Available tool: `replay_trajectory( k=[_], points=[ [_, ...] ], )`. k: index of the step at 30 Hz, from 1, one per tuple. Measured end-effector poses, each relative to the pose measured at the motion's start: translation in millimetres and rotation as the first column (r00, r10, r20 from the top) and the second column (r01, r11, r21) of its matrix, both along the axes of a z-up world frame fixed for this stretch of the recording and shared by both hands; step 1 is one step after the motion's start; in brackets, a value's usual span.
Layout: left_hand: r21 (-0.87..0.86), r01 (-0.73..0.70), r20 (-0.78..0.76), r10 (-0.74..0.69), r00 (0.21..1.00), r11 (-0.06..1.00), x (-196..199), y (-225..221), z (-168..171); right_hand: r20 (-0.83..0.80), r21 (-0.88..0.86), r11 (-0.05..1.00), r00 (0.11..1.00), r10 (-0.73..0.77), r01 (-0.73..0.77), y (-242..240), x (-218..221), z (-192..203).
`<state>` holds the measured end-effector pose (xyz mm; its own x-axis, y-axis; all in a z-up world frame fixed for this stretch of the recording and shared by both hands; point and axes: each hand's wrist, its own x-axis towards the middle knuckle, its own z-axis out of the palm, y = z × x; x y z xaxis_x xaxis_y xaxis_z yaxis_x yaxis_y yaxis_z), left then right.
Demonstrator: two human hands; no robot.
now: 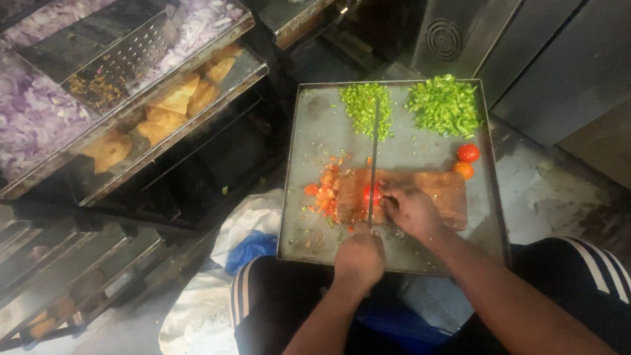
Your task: The person chops tomatoes on a wooden board with a large knife, then gathers the pieces together on a metal tray.
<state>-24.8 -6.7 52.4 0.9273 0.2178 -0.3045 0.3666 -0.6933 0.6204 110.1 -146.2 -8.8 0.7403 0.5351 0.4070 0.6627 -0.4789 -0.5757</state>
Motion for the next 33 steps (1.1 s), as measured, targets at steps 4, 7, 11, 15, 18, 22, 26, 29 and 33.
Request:
replay_trajectory(
  k=[4,7,11,15,18,22,26,29,33],
  points=[
    [0.044,0.087,-0.081,-0.083,0.993,0.995,-9,1,8,-0.009,-0.012,1.0,1.0,-0.022,0.022,2,-2,1],
    [-0.023,0.039,-0.089,-0.041,0.995,0.999,-4,-1,1,-0.11,-0.16,0.983,0.988,-0.107,0.089,3,-1,5],
    [0.072,0.073,-0.066,-0.068,0.996,0.995,28,-3,-28,-0.152,-0.083,0.993,0.983,-0.1,0.088,4,-5,8],
    [0.053,0.045,0.071,-0.048,0.996,0.998,19,2,-30,-0.083,-0.004,0.996,0.992,-0.093,0.093,4,-6,4],
    [0.062,-0.024,0.056,0.02,0.998,0.998,3,-4,-23,-0.078,-0.04,0.993,0.991,-0.109,0.106,0,-4,-7],
    [0.065,0.033,0.024,-0.034,0.999,0.997,6,-3,-7,-0.098,-0.081,0.993,0.991,-0.093,0.085,-2,0,-14],
    [-0.042,0.025,-0.042,-0.027,0.999,0.999,-12,-1,14,-0.055,-0.146,0.984,0.992,-0.112,0.102,-3,-1,-18],
    [-0.022,0.059,-0.112,-0.061,0.992,0.998,-16,2,1,-0.02,-0.112,0.988,0.994,-0.112,0.109,-4,-2,-16],
    [0.042,0.093,-0.086,-0.089,0.992,0.995,20,-1,-50,-0.054,0.013,0.998,0.997,-0.053,0.054,-4,-4,-12]
  ],
)
